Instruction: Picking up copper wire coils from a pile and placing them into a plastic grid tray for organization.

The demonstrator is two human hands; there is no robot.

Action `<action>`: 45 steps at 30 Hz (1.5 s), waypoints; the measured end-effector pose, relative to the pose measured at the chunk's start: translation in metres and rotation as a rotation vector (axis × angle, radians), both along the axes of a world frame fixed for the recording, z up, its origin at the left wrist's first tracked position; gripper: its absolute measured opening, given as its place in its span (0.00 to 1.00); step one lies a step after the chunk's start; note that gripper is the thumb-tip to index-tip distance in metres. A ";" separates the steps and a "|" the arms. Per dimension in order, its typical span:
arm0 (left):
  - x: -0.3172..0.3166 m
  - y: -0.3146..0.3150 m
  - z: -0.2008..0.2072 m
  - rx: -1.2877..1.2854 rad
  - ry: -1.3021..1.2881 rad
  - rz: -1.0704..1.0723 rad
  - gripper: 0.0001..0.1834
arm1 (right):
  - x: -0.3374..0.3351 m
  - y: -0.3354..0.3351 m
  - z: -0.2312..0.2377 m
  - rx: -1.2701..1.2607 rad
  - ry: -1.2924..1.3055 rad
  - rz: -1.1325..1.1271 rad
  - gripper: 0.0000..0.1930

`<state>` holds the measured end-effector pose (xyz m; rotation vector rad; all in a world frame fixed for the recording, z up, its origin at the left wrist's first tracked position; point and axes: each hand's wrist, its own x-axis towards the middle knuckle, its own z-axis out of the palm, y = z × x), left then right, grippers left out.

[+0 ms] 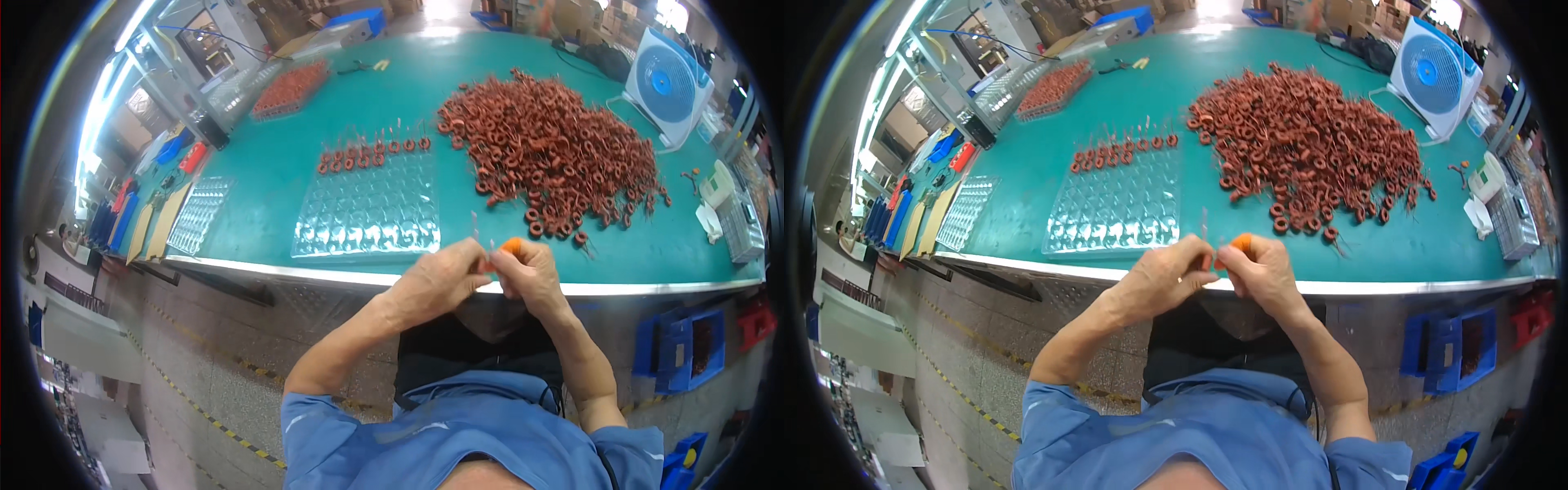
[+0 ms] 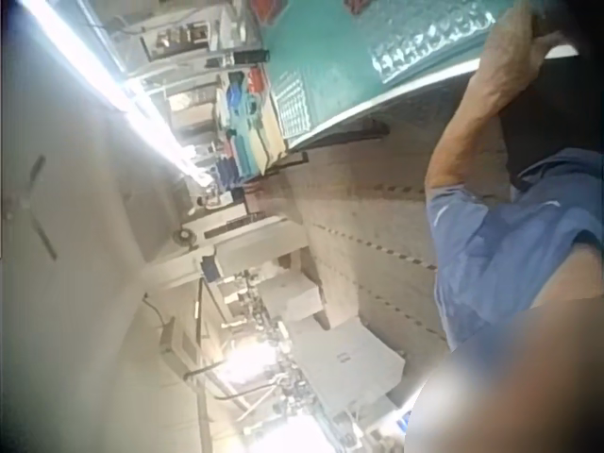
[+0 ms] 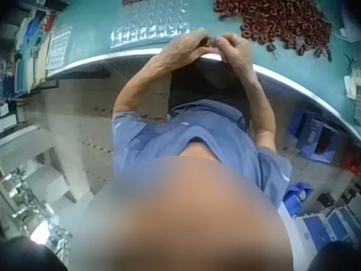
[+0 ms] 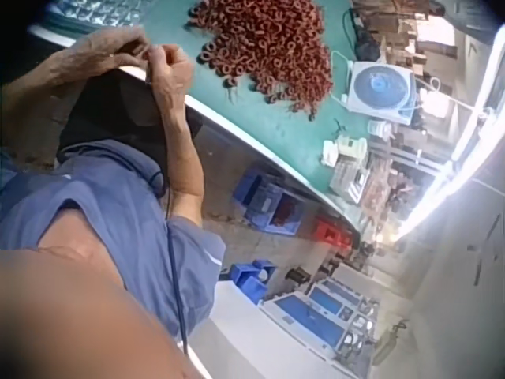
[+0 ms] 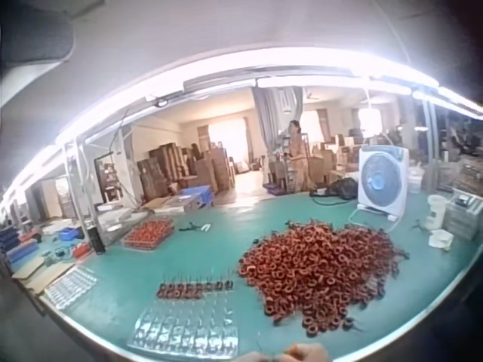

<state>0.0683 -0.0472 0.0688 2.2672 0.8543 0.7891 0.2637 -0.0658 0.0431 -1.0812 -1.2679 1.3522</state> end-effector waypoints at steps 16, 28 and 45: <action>0.016 -0.016 -0.036 -0.600 -0.898 -0.062 0.18 | -0.015 0.010 0.007 0.123 0.159 0.085 0.19; 0.005 -0.010 -0.051 -0.540 -0.885 0.204 0.11 | -0.036 0.008 -0.006 0.466 -0.180 -0.325 0.22; -0.127 0.053 -0.074 0.163 -0.213 0.680 0.19 | -0.125 0.231 0.033 0.594 -0.434 0.006 0.09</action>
